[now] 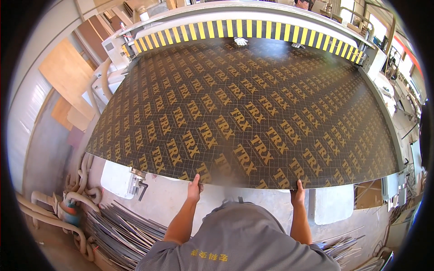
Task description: The person operates an industrial panel saw to cut wooden boards, clears scrap wood strips, opens and closes the machine's blade cover, and loads another large wooden panel into the machine to cut it.
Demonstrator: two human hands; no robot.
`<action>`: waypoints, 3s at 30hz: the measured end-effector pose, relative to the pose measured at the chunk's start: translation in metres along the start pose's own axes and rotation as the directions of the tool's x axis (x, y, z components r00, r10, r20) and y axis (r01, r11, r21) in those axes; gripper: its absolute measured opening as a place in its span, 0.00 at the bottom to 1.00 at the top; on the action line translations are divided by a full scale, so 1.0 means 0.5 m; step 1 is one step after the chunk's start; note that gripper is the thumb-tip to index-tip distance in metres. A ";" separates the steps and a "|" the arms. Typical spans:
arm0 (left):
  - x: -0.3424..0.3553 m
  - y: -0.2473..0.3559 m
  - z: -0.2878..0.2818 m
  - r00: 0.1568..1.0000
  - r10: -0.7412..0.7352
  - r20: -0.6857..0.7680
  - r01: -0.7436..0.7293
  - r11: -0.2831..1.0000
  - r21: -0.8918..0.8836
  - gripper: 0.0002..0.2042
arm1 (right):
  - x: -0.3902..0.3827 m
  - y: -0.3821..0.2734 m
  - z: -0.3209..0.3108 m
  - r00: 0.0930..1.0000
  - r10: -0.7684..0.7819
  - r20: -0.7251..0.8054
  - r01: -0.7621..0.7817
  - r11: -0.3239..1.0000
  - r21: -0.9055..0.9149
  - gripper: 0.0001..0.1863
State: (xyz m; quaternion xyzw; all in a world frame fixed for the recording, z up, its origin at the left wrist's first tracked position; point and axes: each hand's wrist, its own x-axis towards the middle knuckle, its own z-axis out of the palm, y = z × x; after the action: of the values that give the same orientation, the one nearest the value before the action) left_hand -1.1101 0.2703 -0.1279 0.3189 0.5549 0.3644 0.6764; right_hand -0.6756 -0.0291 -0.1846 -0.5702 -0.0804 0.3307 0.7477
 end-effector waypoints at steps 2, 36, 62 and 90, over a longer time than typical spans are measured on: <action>0.004 -0.004 -0.007 1.000 -0.004 -0.012 0.004 1.000 0.007 0.22 | -0.003 0.006 0.003 0.994 -0.095 0.051 0.100 0.989 -0.112 0.29; -0.002 0.002 0.001 1.000 -0.023 0.020 0.021 0.998 0.057 0.22 | 0.020 0.014 -0.027 0.980 0.005 -0.199 0.007 0.998 0.057 0.21; 0.014 -0.006 -0.030 0.986 0.016 0.168 -0.006 0.998 -0.063 0.21 | 0.024 0.016 0.020 0.941 0.097 -0.323 -0.081 0.995 0.063 0.18; 0.025 -0.019 -0.038 0.982 -0.002 0.191 0.007 1.000 -0.030 0.24 | -0.018 -0.025 0.073 0.933 0.117 -0.340 -0.075 0.988 0.134 0.18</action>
State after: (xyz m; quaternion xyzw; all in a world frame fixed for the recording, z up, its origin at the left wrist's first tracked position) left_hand -1.1261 0.2763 -0.1456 0.3407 0.4827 0.3391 0.7321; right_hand -0.6957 -0.0068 -0.1585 -0.5774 0.1005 0.2653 0.7656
